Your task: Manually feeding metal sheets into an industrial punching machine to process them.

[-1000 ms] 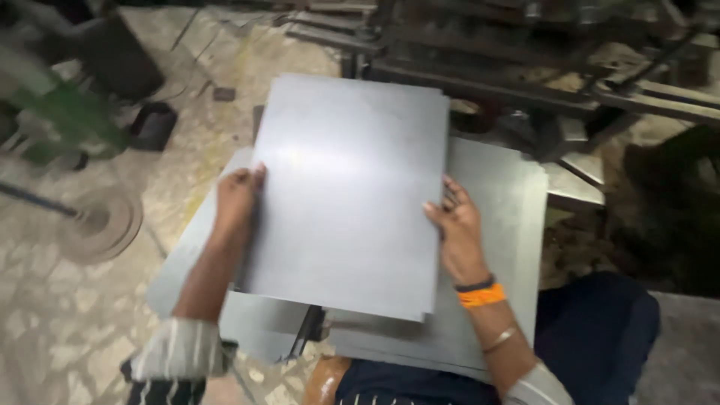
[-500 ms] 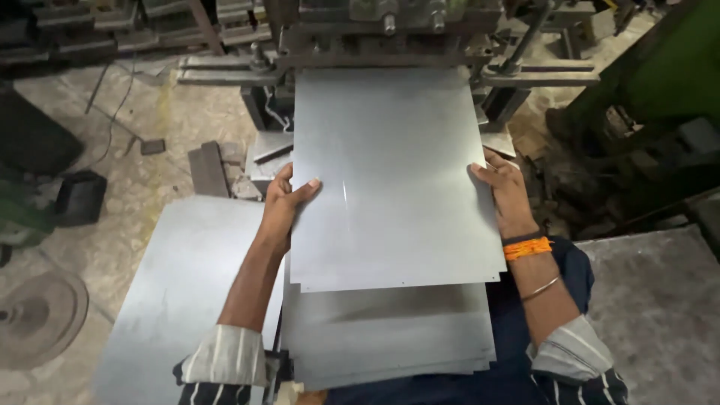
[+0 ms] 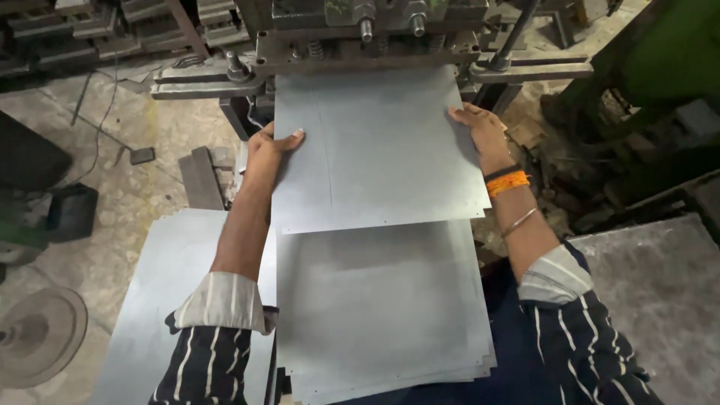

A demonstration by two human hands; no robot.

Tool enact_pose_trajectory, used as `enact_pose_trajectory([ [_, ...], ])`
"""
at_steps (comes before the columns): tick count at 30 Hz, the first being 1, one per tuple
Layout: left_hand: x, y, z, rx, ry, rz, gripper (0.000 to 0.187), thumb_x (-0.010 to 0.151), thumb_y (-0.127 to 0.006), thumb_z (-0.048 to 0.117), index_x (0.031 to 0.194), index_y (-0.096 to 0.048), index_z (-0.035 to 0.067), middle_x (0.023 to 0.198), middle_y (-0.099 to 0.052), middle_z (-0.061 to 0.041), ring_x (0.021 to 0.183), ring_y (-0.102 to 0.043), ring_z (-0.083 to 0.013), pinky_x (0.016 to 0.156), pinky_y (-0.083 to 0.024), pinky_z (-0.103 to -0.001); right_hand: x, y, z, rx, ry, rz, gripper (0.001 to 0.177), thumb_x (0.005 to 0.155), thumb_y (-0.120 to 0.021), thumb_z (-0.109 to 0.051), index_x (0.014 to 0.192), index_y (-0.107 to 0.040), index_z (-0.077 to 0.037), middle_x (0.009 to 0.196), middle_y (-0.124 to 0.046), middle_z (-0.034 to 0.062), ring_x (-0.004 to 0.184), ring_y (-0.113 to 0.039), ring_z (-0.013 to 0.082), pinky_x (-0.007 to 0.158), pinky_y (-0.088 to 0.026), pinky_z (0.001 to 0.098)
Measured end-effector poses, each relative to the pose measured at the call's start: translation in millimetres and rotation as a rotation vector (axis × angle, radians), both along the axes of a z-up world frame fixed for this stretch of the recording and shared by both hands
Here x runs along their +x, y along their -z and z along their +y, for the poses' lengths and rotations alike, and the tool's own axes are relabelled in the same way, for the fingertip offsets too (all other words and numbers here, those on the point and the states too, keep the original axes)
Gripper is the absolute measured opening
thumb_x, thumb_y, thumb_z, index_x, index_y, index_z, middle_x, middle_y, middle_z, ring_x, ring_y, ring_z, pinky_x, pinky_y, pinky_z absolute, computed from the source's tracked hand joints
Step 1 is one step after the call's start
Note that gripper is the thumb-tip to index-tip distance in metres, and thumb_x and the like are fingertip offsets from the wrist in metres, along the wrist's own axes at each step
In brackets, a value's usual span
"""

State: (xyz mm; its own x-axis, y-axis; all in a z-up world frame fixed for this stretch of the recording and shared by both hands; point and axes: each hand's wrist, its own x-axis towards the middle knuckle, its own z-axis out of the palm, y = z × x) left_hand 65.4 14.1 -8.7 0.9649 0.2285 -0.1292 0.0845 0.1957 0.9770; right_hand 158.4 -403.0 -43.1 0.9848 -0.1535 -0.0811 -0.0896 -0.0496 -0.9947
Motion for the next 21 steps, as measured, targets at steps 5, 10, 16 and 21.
enact_pose_trajectory([
  [5, -9.0, -16.6, -16.1, 0.031, -0.007, 0.014, 0.041, 0.072, -0.089, 0.014, 0.11, -0.076, 0.012, 0.078, -0.067, -0.008, 0.065, -0.072, -0.0202, 0.062, -0.061, -0.033, 1.1, 2.8, -13.4, 0.05, 0.051, 0.008, 0.027, 0.074, -0.09, -0.025, 0.096, -0.079, -0.015, 0.075, -0.073, -0.0002, 0.07, -0.073, 0.0086, 0.068, -0.056, 0.0193],
  [10, -5.3, -7.0, -15.1, 0.05, -0.016, -0.007, 0.045, 0.07, -0.091, 0.015, 0.112, -0.076, 0.012, 0.079, -0.067, -0.008, 0.066, -0.071, -0.0193, 0.063, -0.061, -0.033, -0.5, 3.2, -11.3, 0.135, 0.028, -0.025, 0.019, 0.076, -0.089, -0.018, 0.088, -0.076, -0.011, 0.073, -0.073, 0.0002, 0.066, -0.073, 0.0083, 0.065, -0.056, 0.0202],
  [16, -6.1, -9.2, -13.8, 0.017, -0.006, 0.021, 0.045, 0.072, -0.089, 0.013, 0.115, -0.075, 0.011, 0.078, -0.068, -0.008, 0.066, -0.074, -0.0201, 0.062, -0.062, -0.03, -32.0, -37.2, 18.6, 0.156, -0.007, -0.098, 0.015, 0.078, -0.087, -0.017, 0.083, -0.074, -0.011, 0.071, -0.07, -0.0007, 0.062, -0.069, 0.0058, 0.066, -0.056, 0.0193],
  [21, -3.1, -4.8, -11.5, 0.041, -0.012, 0.029, 0.047, 0.073, -0.09, 0.016, 0.117, -0.075, 0.011, 0.081, -0.068, -0.008, 0.068, -0.073, -0.02, 0.062, -0.062, -0.031, -41.7, -47.5, 25.6, 0.203, -0.012, -0.179, 0.023, 0.079, -0.088, -0.012, 0.067, -0.069, -0.012, 0.074, -0.067, 0.0011, 0.063, -0.062, 0.0056, 0.067, -0.051, 0.0193],
])
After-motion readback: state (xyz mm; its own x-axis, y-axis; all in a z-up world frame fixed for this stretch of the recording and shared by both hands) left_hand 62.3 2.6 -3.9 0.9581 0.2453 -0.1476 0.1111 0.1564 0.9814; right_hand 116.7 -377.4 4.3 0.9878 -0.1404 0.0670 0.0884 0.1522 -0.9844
